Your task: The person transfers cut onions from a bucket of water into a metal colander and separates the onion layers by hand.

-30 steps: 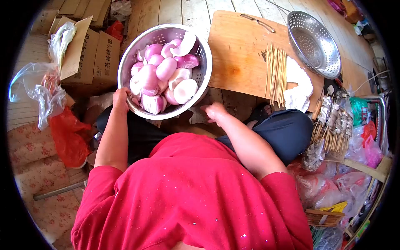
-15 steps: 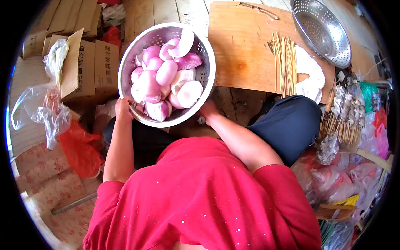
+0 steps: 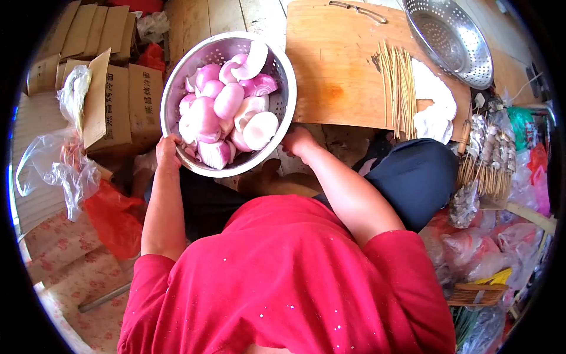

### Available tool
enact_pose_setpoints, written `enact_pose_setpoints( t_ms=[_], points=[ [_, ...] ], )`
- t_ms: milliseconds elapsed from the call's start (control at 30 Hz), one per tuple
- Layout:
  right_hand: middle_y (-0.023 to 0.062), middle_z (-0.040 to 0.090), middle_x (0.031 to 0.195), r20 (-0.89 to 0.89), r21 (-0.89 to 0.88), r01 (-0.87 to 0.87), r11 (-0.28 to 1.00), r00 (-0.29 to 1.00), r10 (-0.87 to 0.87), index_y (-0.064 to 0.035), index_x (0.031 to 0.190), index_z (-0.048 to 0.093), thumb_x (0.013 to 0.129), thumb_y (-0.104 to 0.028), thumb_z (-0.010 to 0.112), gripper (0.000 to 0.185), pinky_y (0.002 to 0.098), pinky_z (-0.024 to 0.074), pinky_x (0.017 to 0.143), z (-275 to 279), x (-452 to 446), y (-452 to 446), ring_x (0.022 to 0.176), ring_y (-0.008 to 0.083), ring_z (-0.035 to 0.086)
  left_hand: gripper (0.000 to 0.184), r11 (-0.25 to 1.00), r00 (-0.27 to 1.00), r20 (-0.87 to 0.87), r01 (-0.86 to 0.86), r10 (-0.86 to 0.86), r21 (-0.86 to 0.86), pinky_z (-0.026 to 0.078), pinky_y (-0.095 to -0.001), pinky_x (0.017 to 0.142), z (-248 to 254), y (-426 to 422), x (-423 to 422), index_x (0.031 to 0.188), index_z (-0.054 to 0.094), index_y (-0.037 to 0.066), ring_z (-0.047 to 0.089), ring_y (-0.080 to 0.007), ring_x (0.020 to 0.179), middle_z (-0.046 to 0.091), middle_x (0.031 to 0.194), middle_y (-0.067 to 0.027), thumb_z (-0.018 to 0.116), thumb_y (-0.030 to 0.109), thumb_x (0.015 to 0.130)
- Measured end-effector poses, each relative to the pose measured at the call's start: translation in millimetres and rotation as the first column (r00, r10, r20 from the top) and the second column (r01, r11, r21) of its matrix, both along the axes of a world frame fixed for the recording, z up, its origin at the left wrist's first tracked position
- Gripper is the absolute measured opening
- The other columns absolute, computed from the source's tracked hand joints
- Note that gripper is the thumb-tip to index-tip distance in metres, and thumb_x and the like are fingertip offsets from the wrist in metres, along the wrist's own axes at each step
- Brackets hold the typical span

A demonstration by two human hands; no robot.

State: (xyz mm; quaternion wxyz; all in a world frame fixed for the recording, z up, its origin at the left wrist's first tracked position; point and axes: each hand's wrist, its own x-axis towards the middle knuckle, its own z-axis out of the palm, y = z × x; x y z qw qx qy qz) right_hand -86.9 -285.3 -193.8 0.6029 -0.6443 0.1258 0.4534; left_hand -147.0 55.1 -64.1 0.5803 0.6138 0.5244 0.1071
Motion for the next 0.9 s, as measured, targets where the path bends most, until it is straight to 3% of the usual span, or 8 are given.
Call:
enact_pose_setpoints(
  t_ms=[100,133,267,333,400,600,800,900],
  points=[
    [0.0227,0.066,0.092,0.318,-0.35,-0.443,0.825,0.772,0.55,0.0012,0.092,0.068,0.075,-0.024,0.064,0.031,0.0407,0.0521,0.077,49,3,-28,0.082,0.0374,0.065,0.019,0.999,0.999,0.017,0.046,-0.045,-0.026,0.048,-0.037,0.053,-5,8,2,0.084,0.055,0.001,0.052,-0.0235,0.059,0.052,0.071,-0.0085,0.051,-0.005,0.066],
    [0.0227,0.066,0.092,0.318,-0.361,-0.446,0.819,0.767,0.557,0.0012,0.092,0.068,0.075,-0.024,0.064,0.031,0.0407,0.0521,0.077,83,11,-41,0.082,0.0374,0.065,0.014,0.992,0.998,0.001,0.063,-0.063,-0.107,0.048,-0.0379,0.052,-21,31,1,0.079,0.054,0.001,0.053,-0.024,0.059,0.052,0.069,-0.0088,0.053,-0.003,0.066],
    [0.0144,0.07,0.089,0.586,-0.278,0.109,0.954,0.806,0.079,-0.0054,0.095,0.069,0.081,-0.025,0.061,0.026,0.0384,0.0528,0.077,107,50,-89,0.083,0.0255,0.068,0.008,0.957,0.987,-0.104,0.086,-0.119,-0.276,0.05,-0.0399,0.051,-21,38,6,0.072,0.053,0.0,0.054,-0.0256,0.057,0.052,0.066,-0.01,0.051,-0.002,0.064],
    [0.0102,0.071,0.092,0.753,-0.154,0.449,0.88,0.63,-0.19,-0.0085,0.103,0.068,0.084,-0.026,0.06,0.027,0.0361,0.0529,0.079,100,86,-110,0.086,0.0203,0.067,0.008,0.93,0.98,-0.121,0.104,-0.155,-0.354,0.05,-0.0407,0.051,-16,33,7,0.07,0.052,0.0,0.055,-0.0264,0.056,0.052,0.066,-0.0105,0.049,-0.002,0.063],
    [0.0131,0.068,0.105,0.837,-0.135,0.576,0.806,0.502,-0.219,-0.0045,0.115,0.062,0.086,-0.025,0.062,0.036,0.0348,0.0517,0.085,81,120,-132,0.095,0.0212,0.065,0.011,0.944,0.979,-0.138,0.102,-0.152,-0.314,0.052,-0.0417,0.052,-12,31,11,0.071,0.053,0.0,0.054,-0.0278,0.055,0.053,0.066,-0.0114,0.047,-0.002,0.062],
    [0.0181,0.06,0.121,0.766,0.154,0.61,0.777,0.423,-0.484,0.002,0.127,0.05,0.088,-0.021,0.065,0.048,0.0336,0.0452,0.098,53,138,-102,0.112,0.0235,0.059,0.011,0.923,0.969,-0.182,0.089,-0.168,-0.375,0.054,-0.0438,0.056,-14,34,11,0.073,0.053,0.0,0.055,-0.0301,0.059,0.054,0.069,-0.0122,0.048,-0.001,0.064],
    [0.0213,0.062,0.114,0.812,0.204,0.314,0.927,0.476,-0.339,0.0015,0.129,0.049,0.091,-0.038,0.056,0.055,0.0372,0.0465,0.093,38,122,-11,0.107,0.0283,0.06,0.016,0.895,0.972,-0.178,0.062,-0.155,-0.442,0.055,-0.0441,0.062,-19,39,7,0.078,0.056,-0.002,0.057,-0.0308,0.062,0.057,0.074,-0.0123,0.049,-0.001,0.064],
    [0.0194,0.063,0.114,0.452,0.495,0.324,0.806,0.696,-0.558,0.0036,0.125,0.052,0.091,-0.037,0.056,0.053,0.0348,0.0467,0.092,44,117,23,0.105,0.0264,0.06,0.014,0.906,0.971,-0.196,0.043,-0.137,-0.42,0.054,-0.0454,0.056,-14,32,8,0.076,0.054,0.0,0.056,-0.032,0.06,0.054,0.072,-0.0121,0.048,-0.001,0.064]
  ],
)
